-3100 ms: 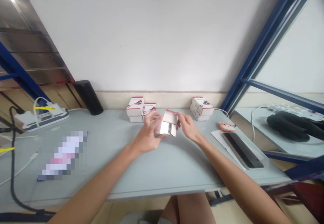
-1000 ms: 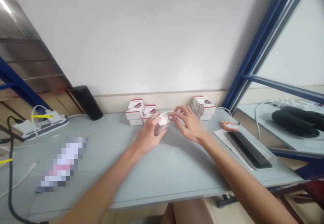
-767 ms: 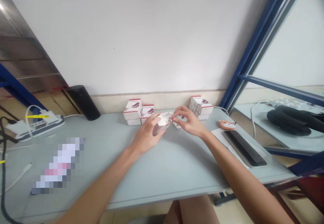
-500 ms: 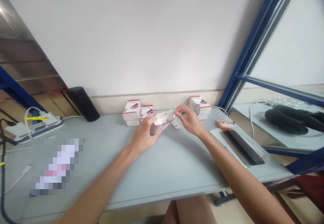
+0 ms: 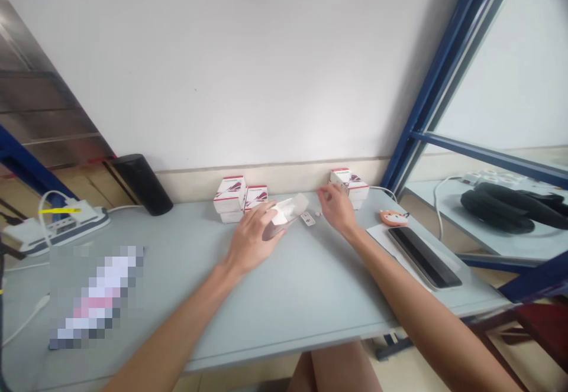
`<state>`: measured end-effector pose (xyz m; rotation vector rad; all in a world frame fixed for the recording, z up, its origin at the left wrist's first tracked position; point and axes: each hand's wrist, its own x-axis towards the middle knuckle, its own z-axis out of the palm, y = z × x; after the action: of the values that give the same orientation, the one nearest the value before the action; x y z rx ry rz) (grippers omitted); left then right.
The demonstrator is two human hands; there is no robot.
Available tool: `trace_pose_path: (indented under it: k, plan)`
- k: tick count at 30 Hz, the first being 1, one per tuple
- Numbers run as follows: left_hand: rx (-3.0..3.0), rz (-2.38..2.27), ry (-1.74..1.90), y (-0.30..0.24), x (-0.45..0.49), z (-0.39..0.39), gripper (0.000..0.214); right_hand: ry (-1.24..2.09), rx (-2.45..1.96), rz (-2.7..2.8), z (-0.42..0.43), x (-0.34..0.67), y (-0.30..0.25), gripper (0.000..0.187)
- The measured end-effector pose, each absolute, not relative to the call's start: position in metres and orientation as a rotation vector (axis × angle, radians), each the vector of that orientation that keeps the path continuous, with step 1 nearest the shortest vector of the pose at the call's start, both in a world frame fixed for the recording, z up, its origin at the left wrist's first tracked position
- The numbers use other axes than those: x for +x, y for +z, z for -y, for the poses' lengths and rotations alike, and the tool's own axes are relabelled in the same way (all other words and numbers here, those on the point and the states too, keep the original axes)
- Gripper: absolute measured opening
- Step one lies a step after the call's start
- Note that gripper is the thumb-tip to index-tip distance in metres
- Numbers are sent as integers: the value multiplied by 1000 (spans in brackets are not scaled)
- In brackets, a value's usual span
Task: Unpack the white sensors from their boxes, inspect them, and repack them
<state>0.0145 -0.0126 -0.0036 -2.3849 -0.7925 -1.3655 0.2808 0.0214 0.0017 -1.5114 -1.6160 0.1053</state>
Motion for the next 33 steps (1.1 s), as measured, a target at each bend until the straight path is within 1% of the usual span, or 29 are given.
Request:
trace_pose_path:
  k: [3,4,6,8,10,13,15,19,22,26,33]
  plan:
    - [-2373,751,-1276,-5,15,15,58,-75,-1122,1605,-1,271,24,24]
    - [-2373,741,-1249,-6,15,16,58,-73,-1058,1677,6,267,29,23]
    - [-2351,733,-1214,-8,16,18,58,-20,-1082,1835,15,257,32,23]
    - [-2304,729,-1183,-10,17,20,59,127,-1211,1915,17,248,27,23]
    - [-2249,710,-1144,-13,19,20,59,364,-1289,1865,14,240,18,24]
    - [-2271,622,-1038,-16,21,20,60,686,-1231,1704,7,234,8,25]
    - [-2316,553,-981,-16,21,19,60,775,-1188,1654,4,234,6,25]
    - [-2340,495,-982,-14,20,16,61,712,-1169,1647,2,237,5,22]
    - [-2334,516,-1081,-16,20,12,68,606,-1151,1731,1,238,4,21]
    - [-2409,669,-1189,-17,18,8,78,452,-1186,1838,1,239,4,21]
    - [-2653,738,-1097,-15,9,7,87,434,-1175,1728,0,235,-3,21]
